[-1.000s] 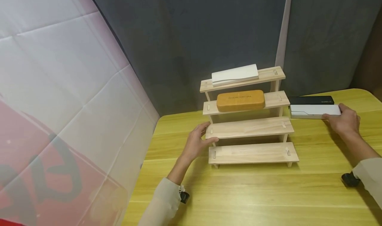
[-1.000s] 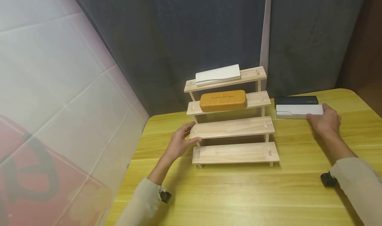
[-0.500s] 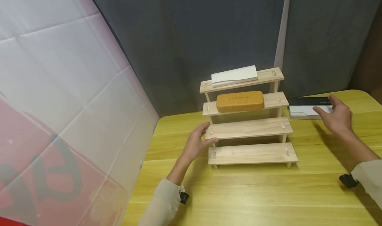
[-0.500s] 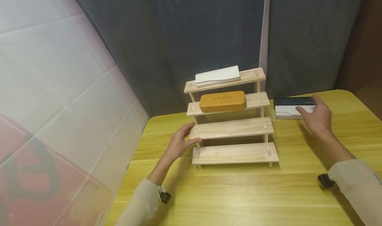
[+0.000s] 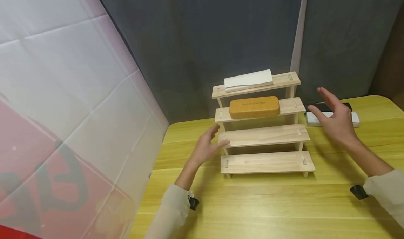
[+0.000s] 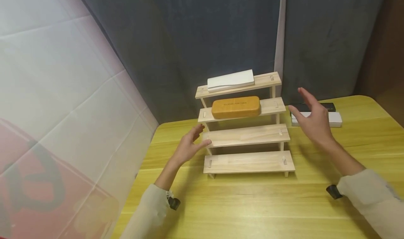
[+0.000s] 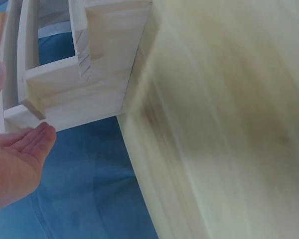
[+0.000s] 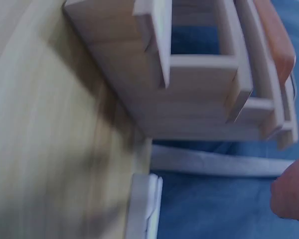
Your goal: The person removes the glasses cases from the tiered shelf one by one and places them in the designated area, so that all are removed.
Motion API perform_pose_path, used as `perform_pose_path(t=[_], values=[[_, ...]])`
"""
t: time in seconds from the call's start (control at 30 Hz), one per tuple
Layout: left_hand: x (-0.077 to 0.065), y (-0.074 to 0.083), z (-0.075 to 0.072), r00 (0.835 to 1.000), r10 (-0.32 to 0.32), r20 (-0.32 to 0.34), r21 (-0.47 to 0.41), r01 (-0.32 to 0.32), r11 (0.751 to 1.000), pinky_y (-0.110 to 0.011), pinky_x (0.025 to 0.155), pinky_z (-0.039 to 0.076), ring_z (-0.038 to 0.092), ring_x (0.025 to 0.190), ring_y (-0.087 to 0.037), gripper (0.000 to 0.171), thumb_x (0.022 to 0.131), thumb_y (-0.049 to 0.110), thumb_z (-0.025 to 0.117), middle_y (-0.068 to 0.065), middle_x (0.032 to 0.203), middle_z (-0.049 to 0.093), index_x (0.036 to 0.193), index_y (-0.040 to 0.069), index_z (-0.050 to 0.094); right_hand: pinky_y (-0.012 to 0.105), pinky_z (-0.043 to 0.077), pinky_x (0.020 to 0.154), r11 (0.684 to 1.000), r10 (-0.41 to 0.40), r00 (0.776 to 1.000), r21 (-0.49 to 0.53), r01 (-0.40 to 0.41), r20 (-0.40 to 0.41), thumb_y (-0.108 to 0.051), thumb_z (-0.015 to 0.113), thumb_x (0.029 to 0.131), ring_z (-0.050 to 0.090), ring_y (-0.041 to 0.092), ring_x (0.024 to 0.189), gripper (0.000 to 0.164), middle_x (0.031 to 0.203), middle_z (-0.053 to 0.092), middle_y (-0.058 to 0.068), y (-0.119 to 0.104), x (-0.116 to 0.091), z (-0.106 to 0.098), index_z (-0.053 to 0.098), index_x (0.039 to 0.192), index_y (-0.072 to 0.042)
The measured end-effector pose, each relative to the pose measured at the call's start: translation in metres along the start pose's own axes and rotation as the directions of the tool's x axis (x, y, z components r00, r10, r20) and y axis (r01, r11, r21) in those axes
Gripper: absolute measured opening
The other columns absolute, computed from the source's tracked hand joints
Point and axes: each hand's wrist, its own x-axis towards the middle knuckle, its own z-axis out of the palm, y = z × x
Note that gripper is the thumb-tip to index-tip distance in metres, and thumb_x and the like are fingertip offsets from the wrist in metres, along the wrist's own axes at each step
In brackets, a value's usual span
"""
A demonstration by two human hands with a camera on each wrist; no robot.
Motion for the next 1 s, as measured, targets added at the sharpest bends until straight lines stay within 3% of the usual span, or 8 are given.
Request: perform_pose_path(t=[0.23,0.3,0.37,0.43,0.5,0.6,0.77,1.0], values=[[0.012,0.004,-0.009,0.999,-0.011,-0.053,-0.017,0.01,1.0,-0.044,0.124,0.037,0.036,0.155,-0.034,0.1,0.098,0.04,0.079,-0.016,0.172,0.029,0.17,0.005,0.019,0.015,0.028,0.12,0.995,-0.101,0.987,-0.015,0.104,0.127,-0.018,0.076,0.102,0.04,0.035,0.152,0.075,0.168,0.041,0.009,-0.023,-0.002,0.015,0.038,0.167,-0.024],[0.016,0.005,-0.011,0.998,-0.009,-0.061,-0.026,0.007,1.0,-0.043,0.124,0.037,0.034,0.156,-0.032,0.101,0.098,0.039,0.079,-0.014,0.173,0.026,0.17,0.007,0.016,0.013,0.042,0.104,0.988,-0.138,0.977,-0.051,0.148,0.165,-0.018,0.078,0.1,0.065,0.033,0.124,0.079,0.166,0.043,0.013,-0.027,-0.003,0.02,0.037,0.167,-0.023],[0.019,0.007,-0.012,0.998,-0.003,-0.066,-0.036,0.001,0.999,-0.043,0.124,0.036,0.032,0.157,-0.032,0.102,0.098,0.038,0.079,-0.014,0.174,0.024,0.171,0.007,0.014,0.019,0.047,0.085,0.98,-0.164,0.967,-0.083,0.183,0.193,-0.017,0.08,0.098,0.067,0.029,0.098,0.083,0.164,0.045,0.017,-0.03,-0.004,0.026,0.036,0.168,-0.022],[0.023,0.009,-0.012,0.998,0.007,-0.069,-0.042,-0.01,0.999,-0.044,0.124,0.037,0.032,0.157,-0.032,0.103,0.099,0.038,0.079,-0.014,0.175,0.022,0.171,0.008,0.013,0.03,0.05,0.086,0.977,-0.166,0.963,-0.1,0.19,0.213,-0.018,0.082,0.096,0.066,0.031,0.093,0.086,0.161,0.047,0.021,-0.034,-0.004,0.031,0.035,0.168,-0.02],[0.028,0.011,-0.013,0.997,0.017,-0.069,-0.044,-0.02,0.999,-0.046,0.124,0.037,0.032,0.157,-0.034,0.103,0.099,0.04,0.078,-0.014,0.175,0.021,0.171,0.008,0.012,0.047,0.053,0.094,0.979,-0.157,0.958,-0.094,0.184,0.238,-0.017,0.082,0.096,0.066,0.039,0.108,0.088,0.161,0.047,0.024,-0.037,-0.004,0.034,0.033,0.169,-0.019],[0.033,0.014,-0.013,0.998,0.027,-0.063,-0.038,-0.029,0.999,-0.044,0.124,0.037,0.033,0.156,-0.033,0.103,0.1,0.042,0.076,-0.013,0.176,0.019,0.172,0.01,0.01,0.074,0.038,0.111,0.981,-0.139,0.95,-0.093,0.171,0.28,-0.018,0.082,0.096,0.046,0.053,0.142,0.091,0.162,0.042,0.028,-0.041,-0.002,0.038,0.029,0.17,-0.014],[0.04,0.018,-0.011,0.998,0.038,-0.041,-0.042,-0.039,0.998,-0.04,0.127,0.031,0.025,0.16,-0.028,0.103,0.1,0.044,0.075,-0.009,0.177,0.011,0.172,0.011,0.008,0.075,0.036,0.112,0.973,-0.143,0.931,-0.124,0.194,0.336,-0.021,0.081,0.097,0.038,0.054,0.147,0.096,0.17,0.027,0.025,-0.046,0.001,0.044,0.02,0.17,-0.007],[0.049,0.024,-0.008,0.997,0.035,-0.072,-0.015,-0.036,0.999,-0.041,0.127,0.03,0.023,0.16,-0.027,0.099,0.103,0.038,0.073,-0.011,0.177,0.011,0.171,0.007,0.009,0.073,0.034,0.115,0.969,-0.132,0.925,-0.148,0.196,0.357,-0.024,0.08,0.099,0.035,0.053,0.15,0.094,0.171,0.026,0.025,-0.049,0.006,0.051,0.021,0.169,-0.002]])
